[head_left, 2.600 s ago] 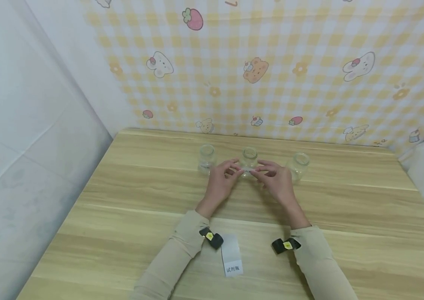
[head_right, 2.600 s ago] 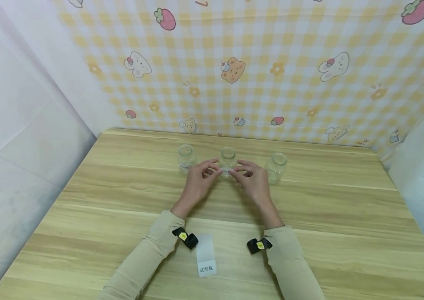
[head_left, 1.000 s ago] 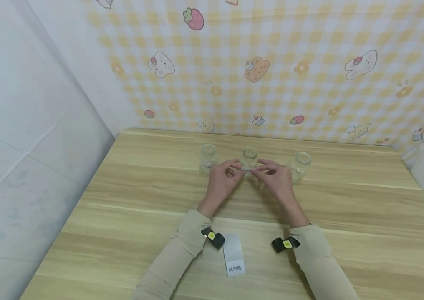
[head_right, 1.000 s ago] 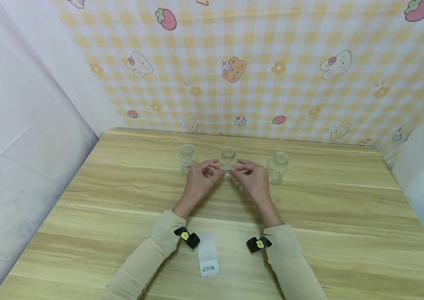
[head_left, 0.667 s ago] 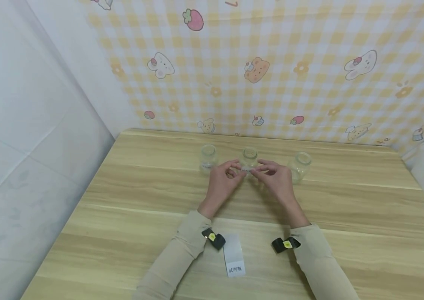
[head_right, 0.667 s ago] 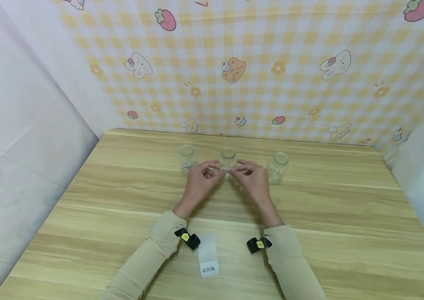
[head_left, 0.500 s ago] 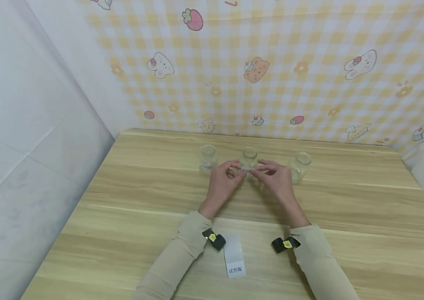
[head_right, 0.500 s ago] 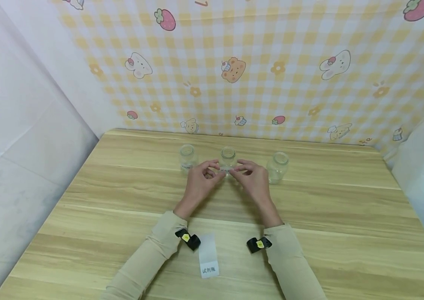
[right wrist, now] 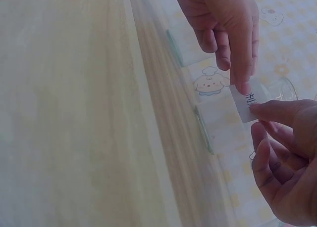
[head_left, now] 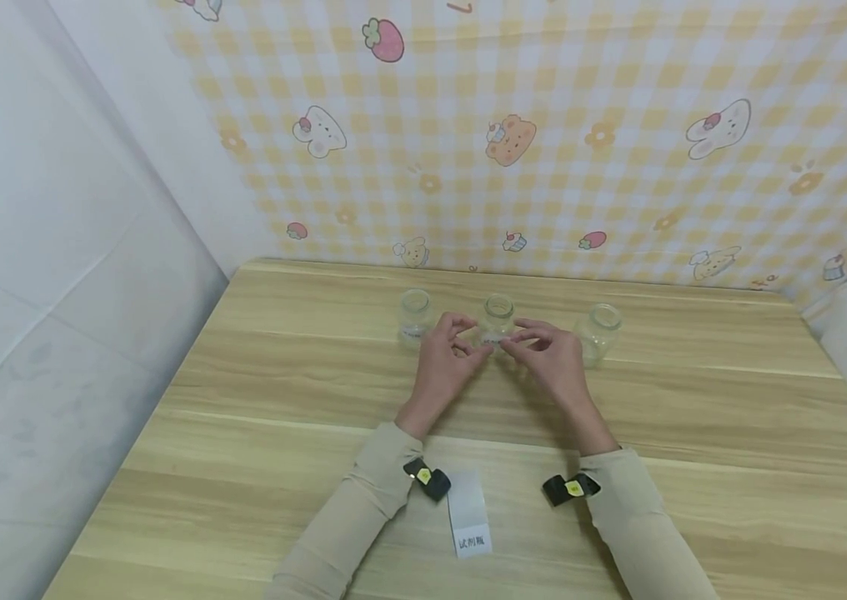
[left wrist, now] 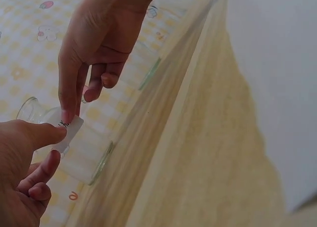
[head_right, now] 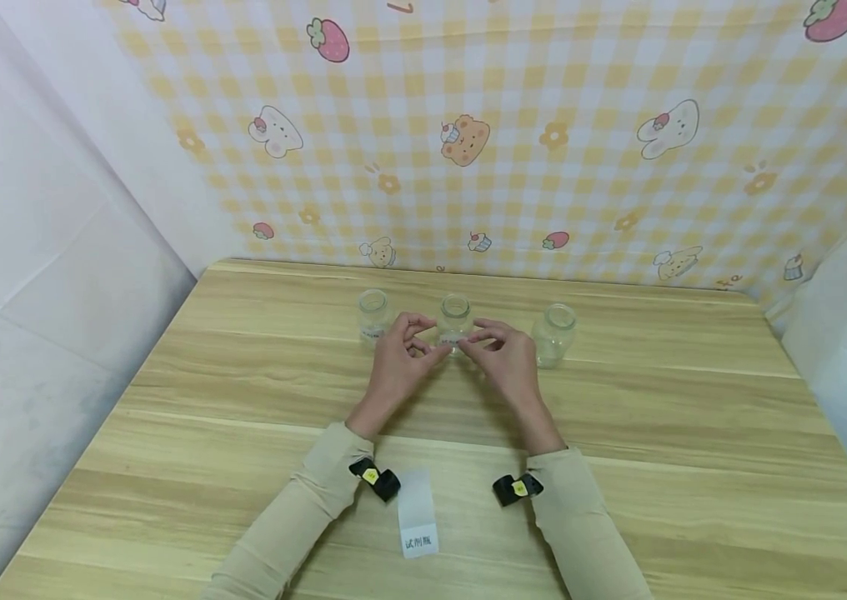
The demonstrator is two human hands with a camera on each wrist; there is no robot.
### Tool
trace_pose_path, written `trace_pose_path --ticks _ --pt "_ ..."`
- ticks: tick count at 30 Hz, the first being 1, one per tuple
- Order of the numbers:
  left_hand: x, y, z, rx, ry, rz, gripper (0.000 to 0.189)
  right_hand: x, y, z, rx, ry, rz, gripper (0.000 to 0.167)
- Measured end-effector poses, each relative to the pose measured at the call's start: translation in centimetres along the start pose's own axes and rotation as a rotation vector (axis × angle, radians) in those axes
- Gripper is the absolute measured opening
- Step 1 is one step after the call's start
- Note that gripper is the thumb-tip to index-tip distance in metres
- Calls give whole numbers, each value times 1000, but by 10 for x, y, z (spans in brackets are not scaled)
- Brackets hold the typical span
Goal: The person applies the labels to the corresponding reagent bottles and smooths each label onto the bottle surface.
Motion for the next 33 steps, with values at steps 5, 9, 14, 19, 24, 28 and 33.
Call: trace_pose_path --ticks 5,9,14,19,24,28,33 --pt "0 1 -1 -22 -1 -7 44 -1 1 0 -15 0 54 21" --pt "-1 1 -2 -27 2 1 44 -1 1 -1 -5 -3 77 26" --pt "-2 2 -4 -35 7 45 47 -4 0 -2 -3 -20 91 37" --pt "-2 4 -5 -49 17 62 48 -5 -1 -1 7 -29 87 46" --pt "0 6 -4 -70 27 100 48 -6 -3 0 19 -39 75 51" --pt "1 9 -4 -86 29 130 47 -6 -3 0 23 -51 59 54" --pt "2 9 -3 -98 29 141 47 -6 -4 1 25 -54 52 53"
Point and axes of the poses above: each hand's wrist, its own z-axis towards the middle knuckle, its own x-axis out of the back of the hand, y = z × x, the point moved 8 cm from there along z, towards the middle knuckle, and after that the axes turned 11 degrees about x, right-handed, at the moved point
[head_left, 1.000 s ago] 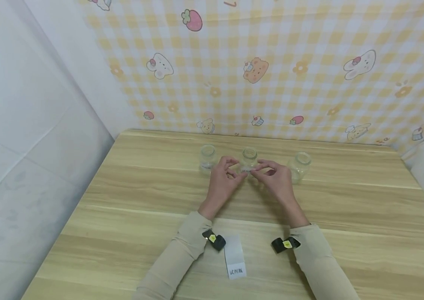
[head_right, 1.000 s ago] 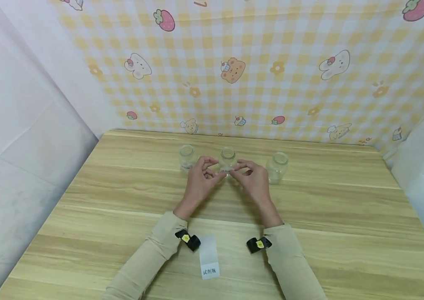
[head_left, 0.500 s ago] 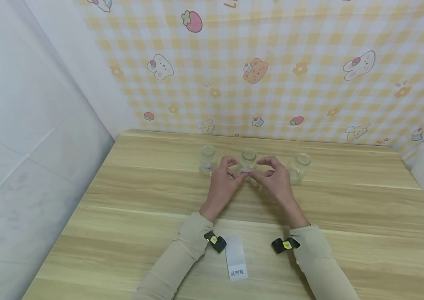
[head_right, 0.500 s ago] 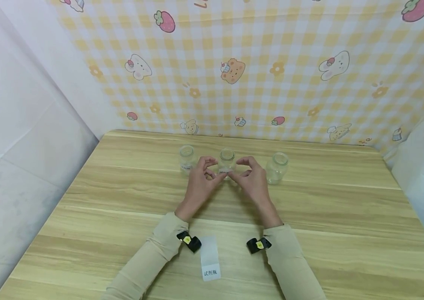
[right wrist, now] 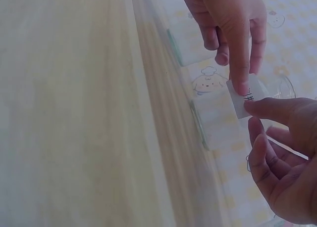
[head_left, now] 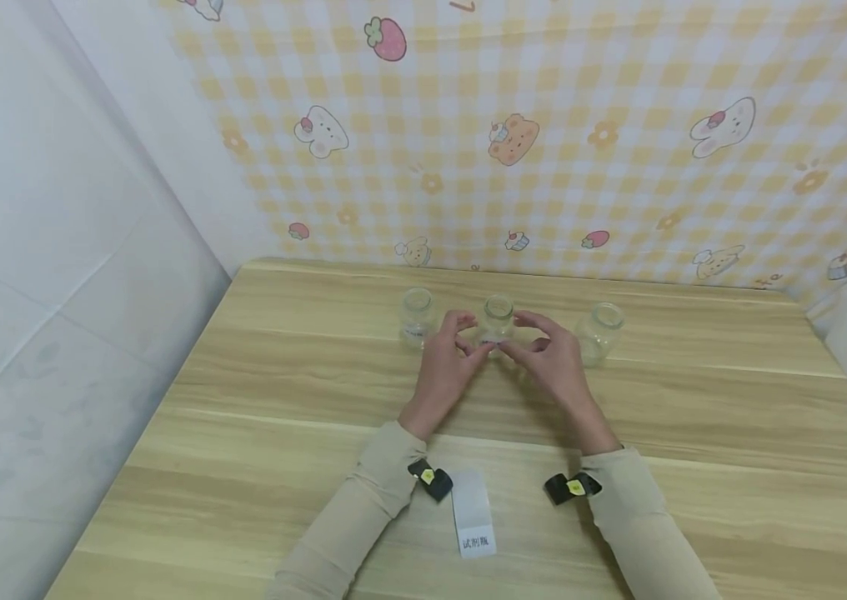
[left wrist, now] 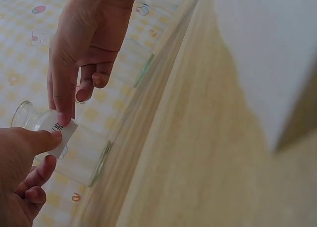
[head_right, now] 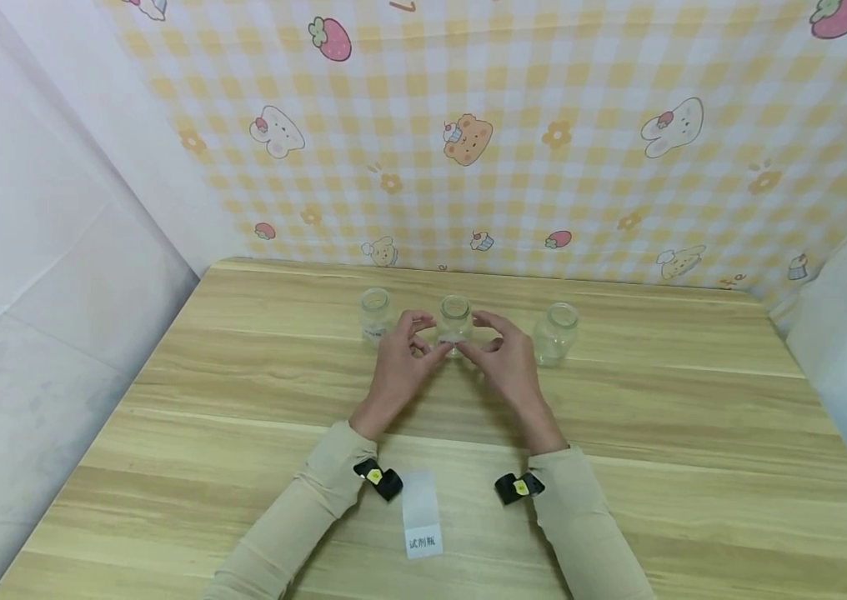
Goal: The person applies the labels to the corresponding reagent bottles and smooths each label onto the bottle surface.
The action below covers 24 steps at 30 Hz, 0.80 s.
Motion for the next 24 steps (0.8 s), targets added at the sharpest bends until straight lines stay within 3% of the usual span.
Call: trace_pose_path --ticks 9,24 --pt "0 -1 -1 9 -27 -2 40 3 1 -1 8 -9 -15 49" --pt "1 4 -4 -15 -9 58 51 1 -3 -2 31 -51 -68 54"
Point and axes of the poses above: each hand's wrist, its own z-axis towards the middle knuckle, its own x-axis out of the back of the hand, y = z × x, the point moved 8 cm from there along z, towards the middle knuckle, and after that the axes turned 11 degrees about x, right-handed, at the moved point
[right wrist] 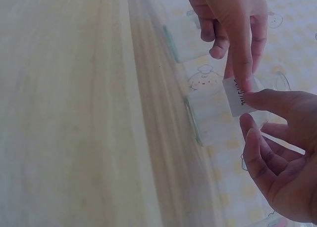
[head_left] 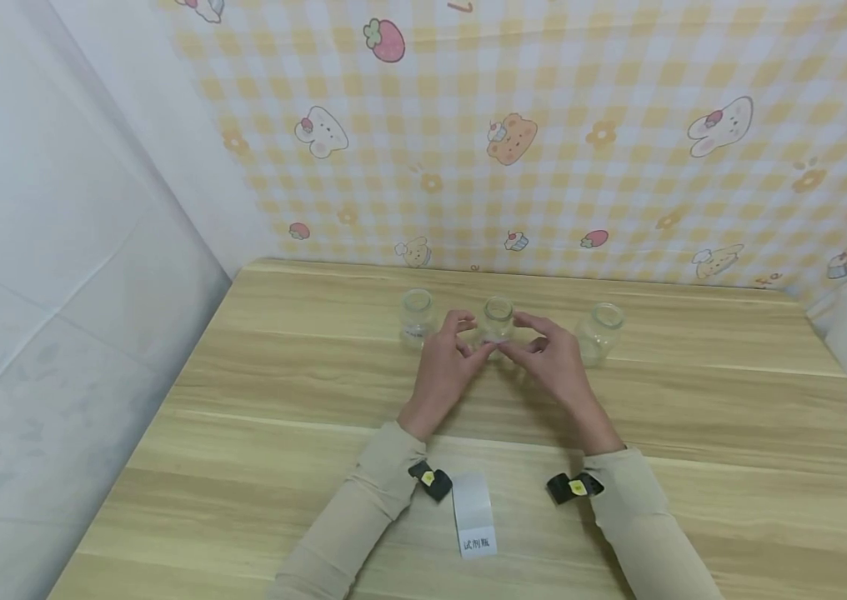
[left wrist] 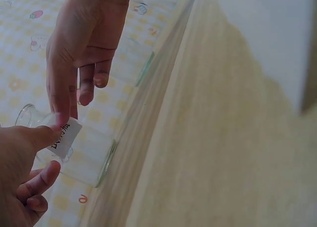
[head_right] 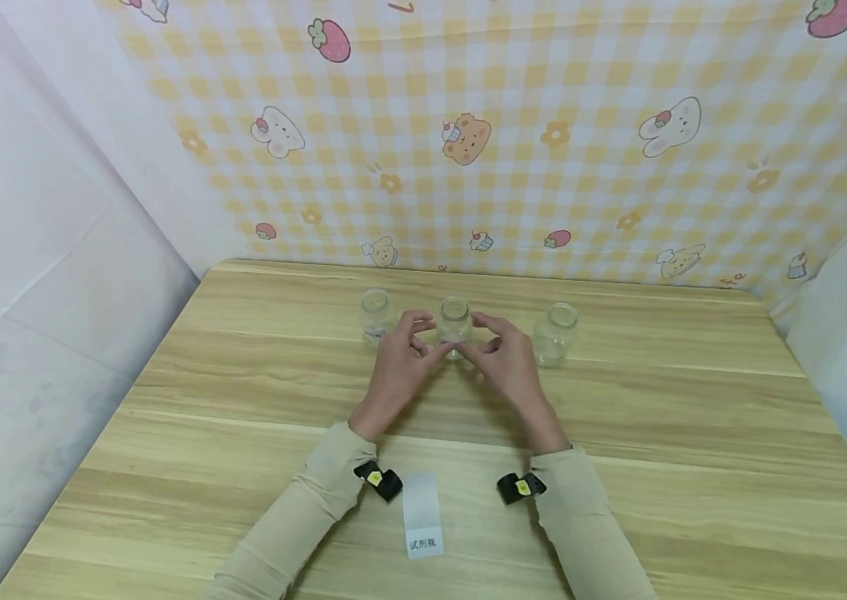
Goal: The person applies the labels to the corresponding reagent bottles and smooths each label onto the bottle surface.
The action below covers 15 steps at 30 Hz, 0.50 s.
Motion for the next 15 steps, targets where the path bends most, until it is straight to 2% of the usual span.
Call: trace_pose_path --ticks 6,15 --pt "0 -1 1 4 -16 21 49 1 2 1 11 -14 -11 53" --pt "0 -3 4 21 -73 -1 40 4 2 2 15 -19 6 50"
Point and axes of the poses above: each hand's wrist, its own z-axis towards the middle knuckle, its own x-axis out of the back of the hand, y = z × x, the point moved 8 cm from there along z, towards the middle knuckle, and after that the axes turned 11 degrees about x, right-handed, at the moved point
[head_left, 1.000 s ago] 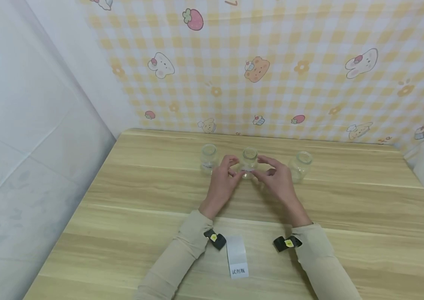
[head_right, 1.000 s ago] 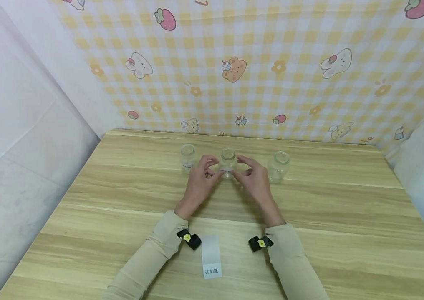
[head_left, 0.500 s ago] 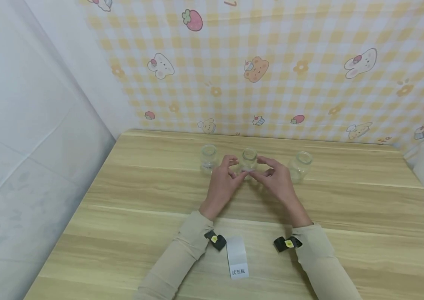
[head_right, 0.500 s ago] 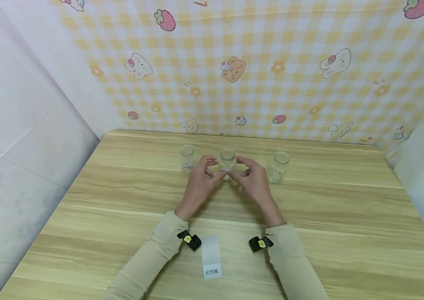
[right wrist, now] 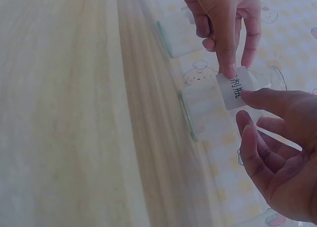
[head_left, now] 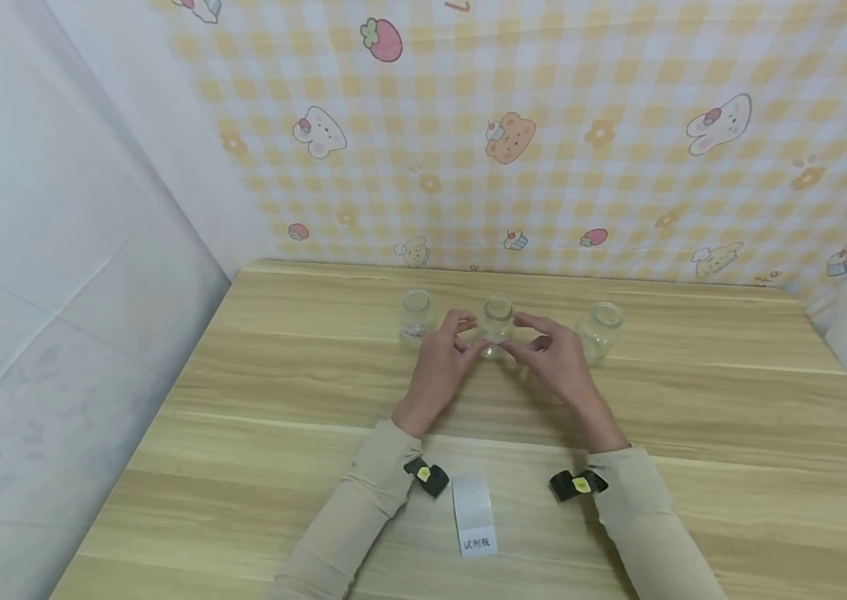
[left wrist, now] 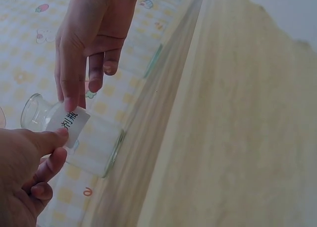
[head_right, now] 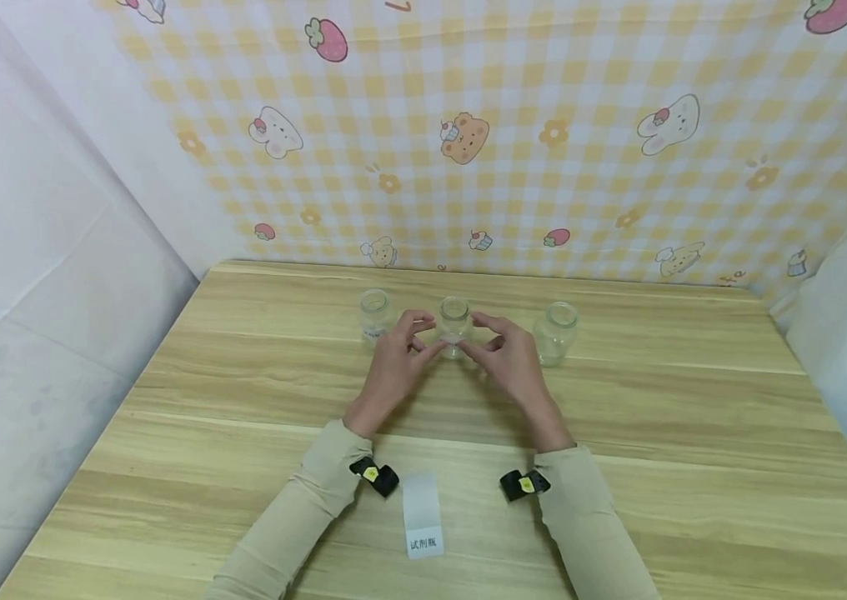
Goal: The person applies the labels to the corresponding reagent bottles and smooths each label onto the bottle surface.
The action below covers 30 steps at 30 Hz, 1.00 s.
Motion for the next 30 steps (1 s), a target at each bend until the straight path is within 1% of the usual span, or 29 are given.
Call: trace_pose_path --ticks 4,13,19,25,30 --pt "0 -1 1 -3 -1 -11 38 1 1 0 5 0 4 49" --pt "0 -2 0 -14 12 -9 35 0 2 -1 -16 -11 22 47" --pt "0 -1 0 -15 7 -17 34 0 2 -1 -8 -11 29 45" --pt "-2 1 0 -28 -9 -38 42 -1 3 -1 -18 -3 10 52" --pt "-4 1 0 -41 8 -17 43 -4 2 -1 -13 8 -5 55"
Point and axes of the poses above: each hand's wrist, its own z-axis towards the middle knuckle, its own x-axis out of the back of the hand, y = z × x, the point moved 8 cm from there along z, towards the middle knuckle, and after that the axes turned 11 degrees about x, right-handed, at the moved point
